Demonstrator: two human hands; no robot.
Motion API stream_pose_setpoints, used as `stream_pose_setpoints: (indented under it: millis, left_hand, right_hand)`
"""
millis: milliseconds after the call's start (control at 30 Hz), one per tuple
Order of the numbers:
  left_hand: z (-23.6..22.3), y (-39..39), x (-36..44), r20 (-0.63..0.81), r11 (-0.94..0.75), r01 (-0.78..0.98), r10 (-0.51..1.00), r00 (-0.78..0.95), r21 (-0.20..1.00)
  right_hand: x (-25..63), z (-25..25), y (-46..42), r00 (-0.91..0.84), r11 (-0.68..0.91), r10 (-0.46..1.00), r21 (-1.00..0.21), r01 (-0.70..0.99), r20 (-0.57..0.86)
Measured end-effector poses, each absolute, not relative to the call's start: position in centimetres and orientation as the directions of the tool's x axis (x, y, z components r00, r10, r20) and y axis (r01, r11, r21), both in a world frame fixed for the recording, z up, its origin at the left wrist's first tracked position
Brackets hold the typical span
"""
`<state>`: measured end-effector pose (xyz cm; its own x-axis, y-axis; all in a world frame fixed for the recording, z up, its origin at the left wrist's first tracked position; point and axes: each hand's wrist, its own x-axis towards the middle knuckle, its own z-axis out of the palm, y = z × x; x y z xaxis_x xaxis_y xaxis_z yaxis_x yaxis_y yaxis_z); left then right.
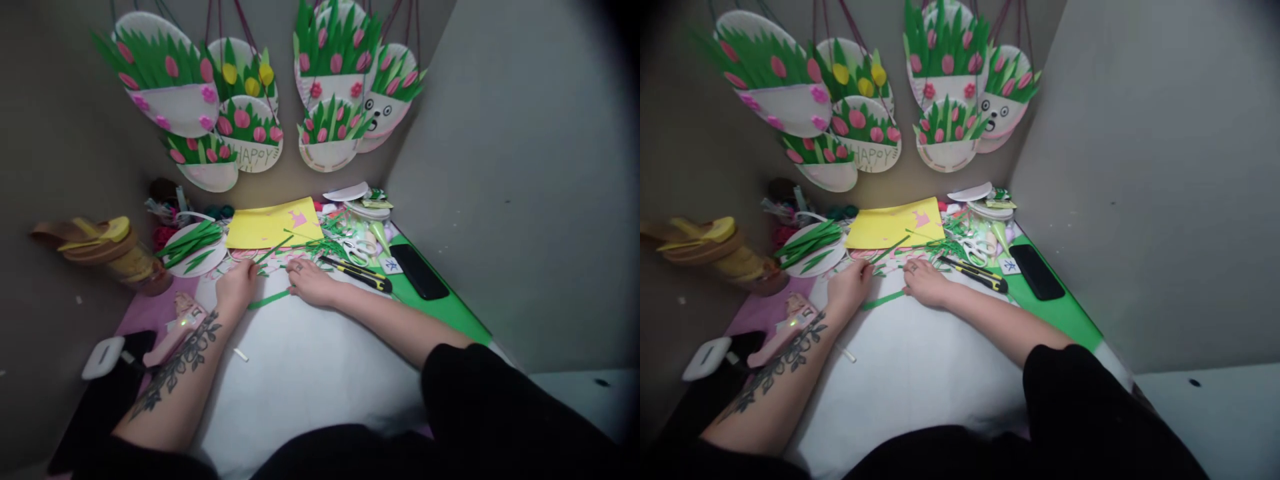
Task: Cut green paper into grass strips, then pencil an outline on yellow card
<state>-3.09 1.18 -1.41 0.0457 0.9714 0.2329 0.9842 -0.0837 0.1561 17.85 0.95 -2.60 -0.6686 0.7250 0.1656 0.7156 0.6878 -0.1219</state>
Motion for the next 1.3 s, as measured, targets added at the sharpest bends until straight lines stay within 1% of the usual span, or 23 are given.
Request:
stream_pose_setpoints:
  millis: [67, 133, 200, 300, 367, 433, 500, 633, 700, 800, 967, 1100, 1233, 1300]
  left_hand:
    - [-1.5, 1.4, -3.3, 0.265, -0.076, 0.969, 0.964, 0.012, 0.234]
    - [-1.7, 1.7, -3.5, 0.294, -0.082, 0.951, 0.956, -0.009, 0.297]
    - [-1.8, 1.9, -3.6, 0.304, -0.089, 0.930, 0.952, -0.025, 0.356]
    - [-1.8, 2.1, -3.7, 0.290, -0.095, 0.893, 0.956, -0.041, 0.441]
    - [-1.8, 2.2, -3.8, 0.295, -0.099, 0.872, 0.954, -0.054, 0.479]
    - [-1.8, 2.4, -4.0, 0.313, -0.107, 0.863, 0.948, -0.061, 0.493]
    - [-1.9, 2.6, -4.1, 0.332, -0.130, 0.866, 0.942, -0.044, 0.483]
    - [-2.2, 2.7, -4.3, 0.331, -0.149, 0.861, 0.943, -0.024, 0.487]
    - [-2.2, 2.8, -4.3, 0.323, -0.150, 0.858, 0.946, -0.019, 0.491]
    - [-2.2, 2.8, -4.3, 0.325, -0.155, 0.861, 0.946, -0.012, 0.484]
    - [-2.2, 2.7, -4.3, 0.325, -0.163, 0.856, 0.946, -0.007, 0.491]
    - [-2.3, 2.7, -4.5, 0.321, -0.156, 0.852, 0.947, -0.016, 0.501]
    - [-2.3, 2.7, -4.5, 0.322, -0.160, 0.848, 0.946, -0.014, 0.506]
    - [-2.2, 2.7, -4.5, 0.319, -0.163, 0.843, 0.948, -0.011, 0.513]
  right_hand:
    - [18.3, -1.1, 1.7, -0.717, 0.725, 0.677, 0.020, 0.689, 0.167]
    - [18.9, 0.4, 2.6, -0.721, 0.715, 0.675, 0.103, 0.692, 0.156]
    - [19.4, 1.6, 3.5, -0.691, 0.681, 0.716, 0.115, 0.723, 0.099]
    - [20.0, 2.2, 4.8, -0.599, 0.596, 0.801, 0.092, 0.798, 0.010]
    - [20.1, 2.1, 5.5, -0.579, 0.576, 0.816, 0.103, 0.811, -0.002]
    - [19.8, 1.9, 6.0, -0.627, 0.618, 0.779, 0.151, 0.772, 0.019]
    - [19.4, 1.7, 6.4, -0.690, 0.667, 0.723, 0.230, 0.709, 0.028]
    - [18.7, 1.3, 6.6, -0.768, 0.718, 0.640, 0.351, 0.601, 0.006]
    - [18.7, 1.0, 6.6, -0.772, 0.711, 0.636, 0.391, 0.584, -0.003]
    - [18.6, 0.7, 6.3, -0.744, 0.670, 0.668, 0.437, 0.600, -0.002]
    - [17.7, 1.4, 5.9, -0.715, 0.650, 0.699, 0.431, 0.625, -0.018]
    - [16.9, 2.3, 6.1, -0.661, 0.614, 0.750, 0.366, 0.700, 0.005]
    - [17.4, 3.1, 6.7, -0.567, 0.527, 0.822, 0.304, 0.794, 0.054]
    - [18.6, 3.4, 7.1, -0.486, 0.450, 0.870, 0.280, 0.848, 0.075]
